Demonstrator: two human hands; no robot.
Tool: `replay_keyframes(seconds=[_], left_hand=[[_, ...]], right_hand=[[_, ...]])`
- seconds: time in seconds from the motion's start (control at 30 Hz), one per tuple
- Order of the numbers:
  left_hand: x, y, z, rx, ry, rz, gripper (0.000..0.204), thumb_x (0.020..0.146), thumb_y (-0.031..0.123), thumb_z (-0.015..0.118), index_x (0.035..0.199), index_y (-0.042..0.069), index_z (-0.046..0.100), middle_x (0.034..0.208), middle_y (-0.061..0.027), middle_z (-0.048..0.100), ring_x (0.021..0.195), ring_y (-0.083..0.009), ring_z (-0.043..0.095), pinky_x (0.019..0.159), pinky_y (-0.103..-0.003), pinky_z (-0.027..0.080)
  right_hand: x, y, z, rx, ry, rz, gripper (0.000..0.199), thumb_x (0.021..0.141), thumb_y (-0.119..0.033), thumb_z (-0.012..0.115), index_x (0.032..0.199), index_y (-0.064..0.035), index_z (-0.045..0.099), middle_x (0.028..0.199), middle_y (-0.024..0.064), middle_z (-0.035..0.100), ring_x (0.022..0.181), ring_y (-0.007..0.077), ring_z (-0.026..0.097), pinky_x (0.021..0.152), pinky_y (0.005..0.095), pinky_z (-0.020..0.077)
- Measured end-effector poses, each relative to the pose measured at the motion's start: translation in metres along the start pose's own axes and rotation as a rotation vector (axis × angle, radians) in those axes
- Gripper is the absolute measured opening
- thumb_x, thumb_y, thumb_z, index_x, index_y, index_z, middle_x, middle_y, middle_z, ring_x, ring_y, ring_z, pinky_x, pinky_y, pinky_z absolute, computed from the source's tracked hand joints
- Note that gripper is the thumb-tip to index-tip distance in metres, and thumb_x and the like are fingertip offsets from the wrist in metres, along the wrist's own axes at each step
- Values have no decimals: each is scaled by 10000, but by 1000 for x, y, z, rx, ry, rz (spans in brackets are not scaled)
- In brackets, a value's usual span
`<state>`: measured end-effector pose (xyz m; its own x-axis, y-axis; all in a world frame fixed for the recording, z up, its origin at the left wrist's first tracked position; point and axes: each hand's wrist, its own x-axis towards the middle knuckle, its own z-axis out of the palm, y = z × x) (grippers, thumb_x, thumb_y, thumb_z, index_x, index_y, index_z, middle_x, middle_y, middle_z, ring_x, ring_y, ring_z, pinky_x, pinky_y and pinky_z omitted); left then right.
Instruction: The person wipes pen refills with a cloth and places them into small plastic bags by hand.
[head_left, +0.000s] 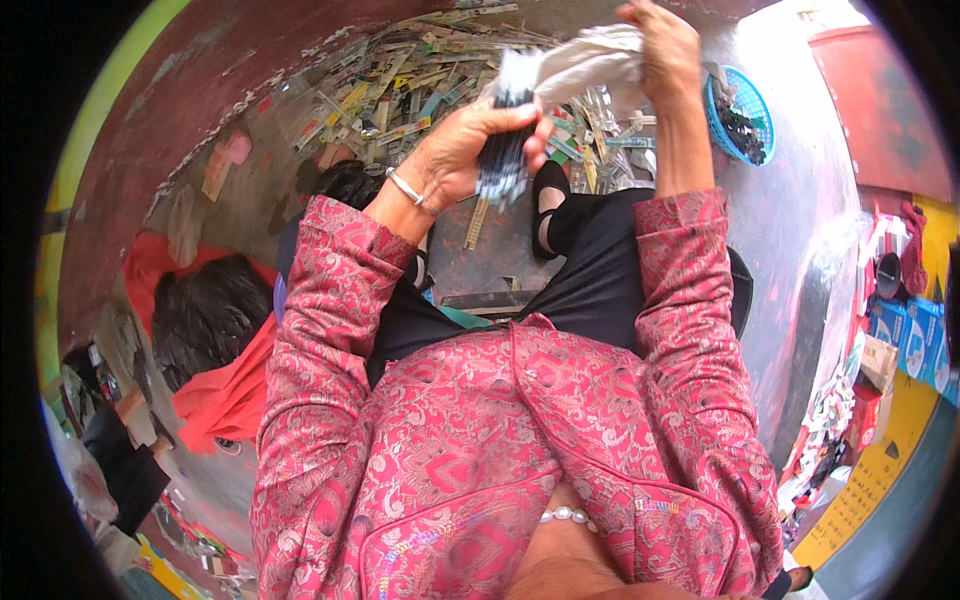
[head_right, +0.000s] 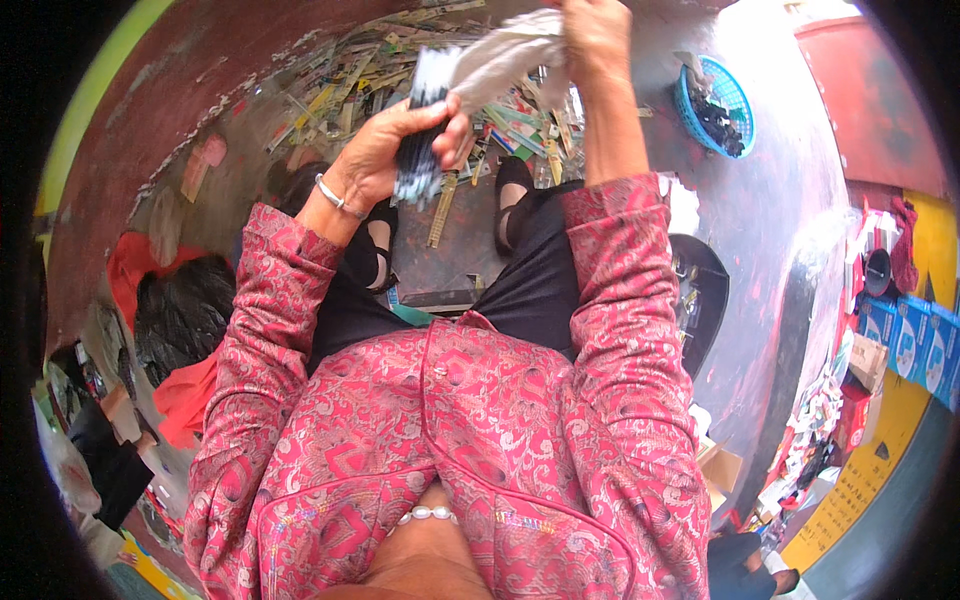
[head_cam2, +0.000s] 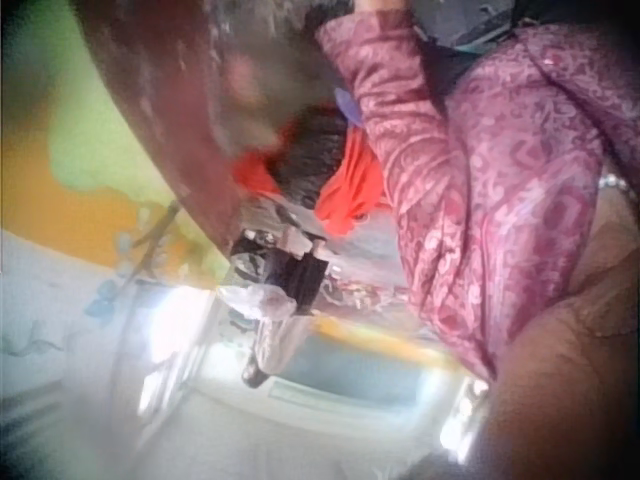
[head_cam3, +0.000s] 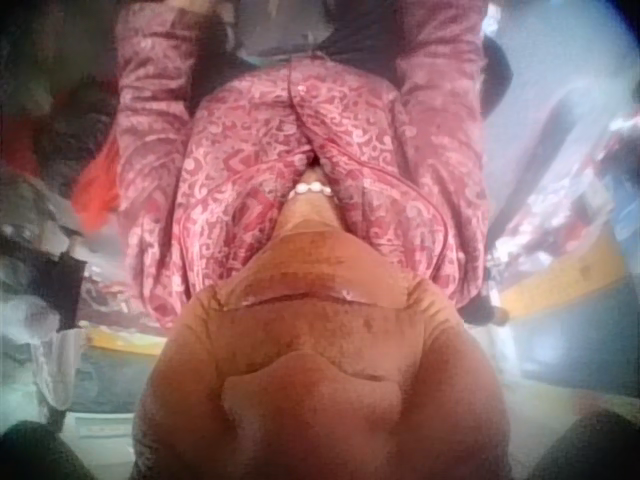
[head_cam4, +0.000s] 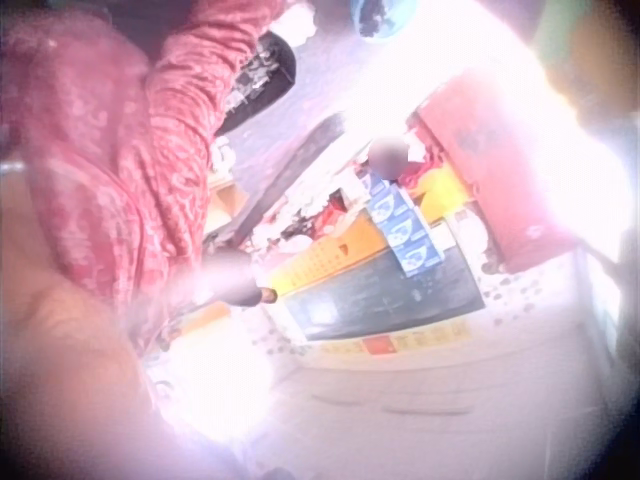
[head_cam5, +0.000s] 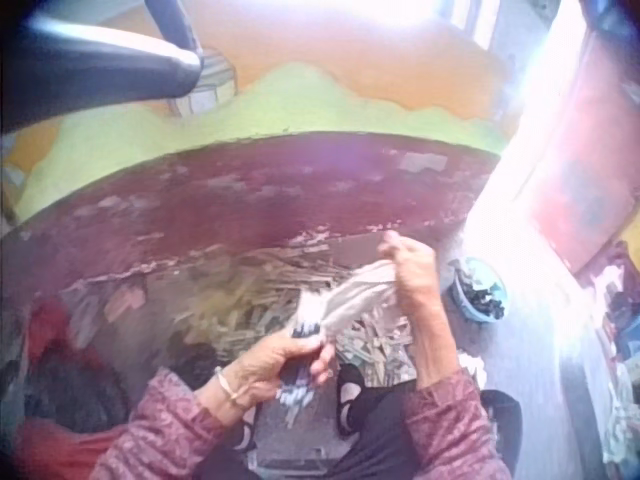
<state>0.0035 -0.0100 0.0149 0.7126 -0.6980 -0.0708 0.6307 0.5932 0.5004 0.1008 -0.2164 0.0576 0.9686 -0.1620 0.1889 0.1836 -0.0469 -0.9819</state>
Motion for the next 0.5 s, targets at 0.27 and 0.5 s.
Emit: replay_keyframes(seconds=[0.27,0.5], left_hand=[[2,30,-10,-205,508,377,149,893,141,435,922,11,502,1079,-173,527,1052,-285,505,921,-463,404],[4,22,-12,-9,564,313,195,895,253,461,924,69,514,1021,-99,553,935,-190,537,832,-341,455]], right_hand=[[-44,-15,28,-383,-498,372,634,808,-586,429,744,-4,671,771,101,561,764,196,496,819,331,338],[-79,-37,72,-614,-946,168,605,706,-554,598,790,45,596,648,21,509,631,117,463,564,279,385]])
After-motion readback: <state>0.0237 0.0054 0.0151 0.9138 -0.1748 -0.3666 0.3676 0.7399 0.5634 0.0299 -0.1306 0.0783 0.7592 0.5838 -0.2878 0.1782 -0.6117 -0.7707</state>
